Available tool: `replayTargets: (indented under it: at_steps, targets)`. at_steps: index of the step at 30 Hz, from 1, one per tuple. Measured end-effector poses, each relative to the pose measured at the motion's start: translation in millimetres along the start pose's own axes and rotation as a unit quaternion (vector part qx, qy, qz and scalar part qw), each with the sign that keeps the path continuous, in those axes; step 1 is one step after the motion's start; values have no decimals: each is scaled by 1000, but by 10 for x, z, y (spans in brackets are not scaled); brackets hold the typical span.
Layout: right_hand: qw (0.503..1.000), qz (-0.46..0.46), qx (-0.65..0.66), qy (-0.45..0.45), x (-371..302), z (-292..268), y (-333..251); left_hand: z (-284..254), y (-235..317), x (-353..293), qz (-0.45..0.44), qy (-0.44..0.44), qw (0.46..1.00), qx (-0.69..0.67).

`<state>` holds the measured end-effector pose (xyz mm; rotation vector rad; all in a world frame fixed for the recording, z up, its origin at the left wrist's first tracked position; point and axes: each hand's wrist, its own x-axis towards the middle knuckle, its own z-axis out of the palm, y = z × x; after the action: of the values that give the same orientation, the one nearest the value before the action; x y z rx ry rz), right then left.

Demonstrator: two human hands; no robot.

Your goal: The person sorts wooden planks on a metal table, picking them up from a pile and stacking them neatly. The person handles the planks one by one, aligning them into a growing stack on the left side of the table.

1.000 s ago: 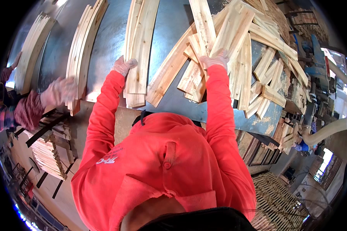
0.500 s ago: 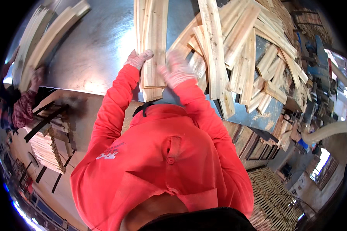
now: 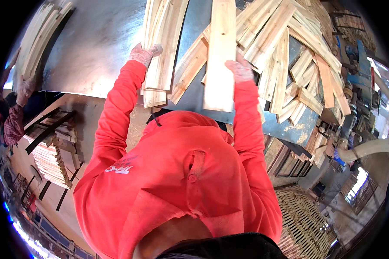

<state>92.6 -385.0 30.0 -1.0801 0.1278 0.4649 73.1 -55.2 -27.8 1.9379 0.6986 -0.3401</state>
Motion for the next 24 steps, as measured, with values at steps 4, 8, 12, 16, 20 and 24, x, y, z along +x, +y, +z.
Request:
replayTargets:
  at_steps: [4,8,12,16,20,24]
  targets:
    - [836,-153,-520,84,427,336,1095,-29,422,-198,10,1,993,119]
    - [795,32,-588,-145,98,1018,361,153,456,-591,6,29,962,270]
    - [597,-19,-798,79,-381,6,-161,243,600,-638,-65,20,951,301]
    - [476,158,-859,104,-722,-741,-14,73,604,-566,-40,6,961,275]
    - [706,91,-702,33,-661,-525,-181,-250,266,-422,19,51,958,280]
    - [908,99,-396,94,139,295,-226,-455,308,-636,-3,60,938,341]
